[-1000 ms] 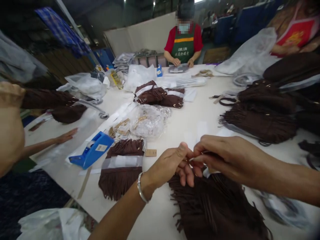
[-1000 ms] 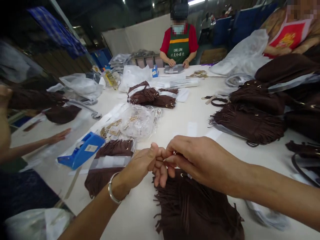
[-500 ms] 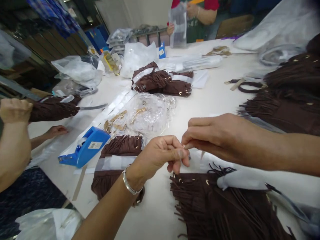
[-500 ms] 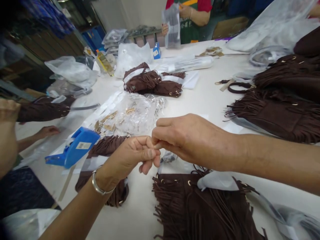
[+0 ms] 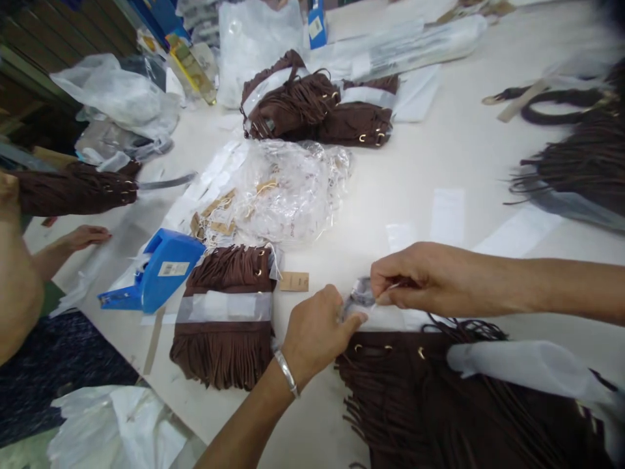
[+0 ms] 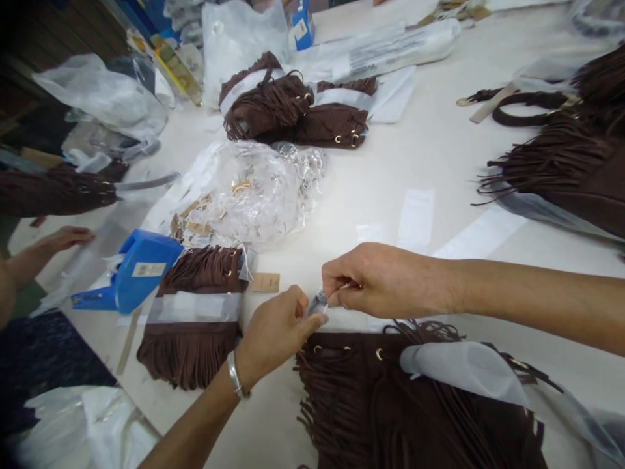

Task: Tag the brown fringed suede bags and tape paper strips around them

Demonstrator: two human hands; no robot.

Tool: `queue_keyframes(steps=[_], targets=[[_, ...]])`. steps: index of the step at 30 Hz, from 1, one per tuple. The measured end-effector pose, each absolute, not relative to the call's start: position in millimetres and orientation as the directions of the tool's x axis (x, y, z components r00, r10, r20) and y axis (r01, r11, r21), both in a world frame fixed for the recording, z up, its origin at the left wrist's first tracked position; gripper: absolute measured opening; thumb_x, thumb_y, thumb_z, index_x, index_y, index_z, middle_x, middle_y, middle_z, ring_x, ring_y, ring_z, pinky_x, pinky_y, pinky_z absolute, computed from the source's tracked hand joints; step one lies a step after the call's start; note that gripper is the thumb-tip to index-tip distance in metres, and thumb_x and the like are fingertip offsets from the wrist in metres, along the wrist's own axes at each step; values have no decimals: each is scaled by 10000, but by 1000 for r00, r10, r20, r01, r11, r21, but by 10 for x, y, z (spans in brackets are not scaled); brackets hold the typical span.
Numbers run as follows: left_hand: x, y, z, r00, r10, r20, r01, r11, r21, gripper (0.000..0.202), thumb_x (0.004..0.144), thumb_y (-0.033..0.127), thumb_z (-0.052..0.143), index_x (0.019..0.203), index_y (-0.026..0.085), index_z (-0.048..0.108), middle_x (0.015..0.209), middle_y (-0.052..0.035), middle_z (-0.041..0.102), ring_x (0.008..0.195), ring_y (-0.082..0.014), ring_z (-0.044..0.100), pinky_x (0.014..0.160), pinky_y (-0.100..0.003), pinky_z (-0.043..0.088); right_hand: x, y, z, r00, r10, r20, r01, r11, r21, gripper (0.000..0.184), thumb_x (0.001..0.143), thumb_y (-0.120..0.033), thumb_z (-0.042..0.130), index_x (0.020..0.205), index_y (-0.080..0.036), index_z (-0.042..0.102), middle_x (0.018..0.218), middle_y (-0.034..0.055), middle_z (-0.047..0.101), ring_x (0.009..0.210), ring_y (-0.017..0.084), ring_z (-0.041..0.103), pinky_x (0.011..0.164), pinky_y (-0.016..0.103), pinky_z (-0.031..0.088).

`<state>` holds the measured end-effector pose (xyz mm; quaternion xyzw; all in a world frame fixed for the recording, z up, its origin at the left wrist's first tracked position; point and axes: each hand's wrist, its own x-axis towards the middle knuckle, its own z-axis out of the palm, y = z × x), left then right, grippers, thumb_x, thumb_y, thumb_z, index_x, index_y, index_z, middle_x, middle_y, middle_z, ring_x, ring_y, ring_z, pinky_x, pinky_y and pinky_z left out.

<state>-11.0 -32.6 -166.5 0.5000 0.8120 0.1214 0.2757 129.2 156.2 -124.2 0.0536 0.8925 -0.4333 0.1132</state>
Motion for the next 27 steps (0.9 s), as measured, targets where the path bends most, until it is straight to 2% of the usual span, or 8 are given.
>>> queue_keyframes(steps=[4, 8, 12, 15, 18, 22, 25, 27], targets=[[-104, -318, -1800, -309, 866, -393, 817, 453, 356, 237, 856, 448, 611, 839, 213, 590, 728, -43, 642, 685, -221, 597, 567, -298, 235, 1292, 1451, -1440, -934, -68, -351, 257, 556, -791, 101, 819, -205, 546, 846, -202, 643, 662, -26, 601, 578, 120, 513, 542, 219, 324], [-138, -278, -1881, -343, 866, -364, 790, 476, 388, 155, 876, 339, 553, 786, 218, 591, 694, -36, 634, 643, -205, 576, 559, -300, 232, 1302, 1351, -1572, -918, -87, -387, 282, 544, -791, 134, 812, -174, 533, 884, -216, 636, 691, -26, 615, 595, 126, 533, 553, 218, 342], [-139, -279, -1919, -440, 847, -299, 721, 532, 445, 85, 859, 273, 542, 794, 222, 560, 673, -17, 605, 623, -188, 547, 562, -294, 245, 1304, 1275, -1706, -936, -1, -351, 302, 508, -806, 86, 836, -186, 528, 878, -216, 596, 677, -30, 604, 588, 127, 537, 553, 218, 346], [-138, -303, -1963, -492, 812, -314, 502, 559, 660, 43, 845, 230, 553, 887, 220, 555, 687, 8, 611, 628, -165, 556, 560, -267, 293, 1278, 1244, -1775, -938, 56, -342, 329, 460, -825, 67, 874, -210, 503, 874, -214, 570, 661, -31, 604, 575, 124, 541, 561, 220, 355], [-138, -333, -2034, -500, 774, -388, 102, 498, 861, 234, 866, 237, 550, 1100, 228, 534, 818, 11, 679, 636, -130, 583, 563, -227, 378, 1229, 1233, -1789, -943, 46, -329, 312, 459, -832, 88, 897, -247, 493, 886, -218, 576, 649, -35, 595, 562, 121, 531, 546, 219, 341], [-120, -353, -2102, -557, 700, -447, -214, 399, 892, 369, 869, 287, 594, 1217, 224, 493, 938, -12, 712, 572, -84, 562, 525, -188, 404, 1164, 1206, -1780, -954, 26, -298, 271, 498, -824, 92, 881, -245, 511, 891, -224, 599, 642, -40, 580, 561, 116, 510, 540, 216, 315], [-109, -348, -2103, -602, 656, -456, -269, 370, 889, 382, 869, 321, 616, 1217, 221, 496, 955, -25, 722, 569, -83, 575, 522, -182, 418, 1126, 1162, -1793, -948, 48, -315, 297, 487, -821, 94, 865, -230, 521, 897, -226, 609, 640, -43, 578, 559, 110, 501, 540, 213, 309], [-103, -363, -2083, -628, 641, -441, -218, 399, 891, 387, 882, 347, 611, 1231, 222, 499, 1004, -46, 722, 652, -116, 630, 566, -203, 461, 1105, 1134, -1809, -942, 55, -331, 320, 441, -839, 93, 871, -239, 519, 887, -220, 608, 645, -43, 577, 561, 107, 496, 538, 210, 314]])
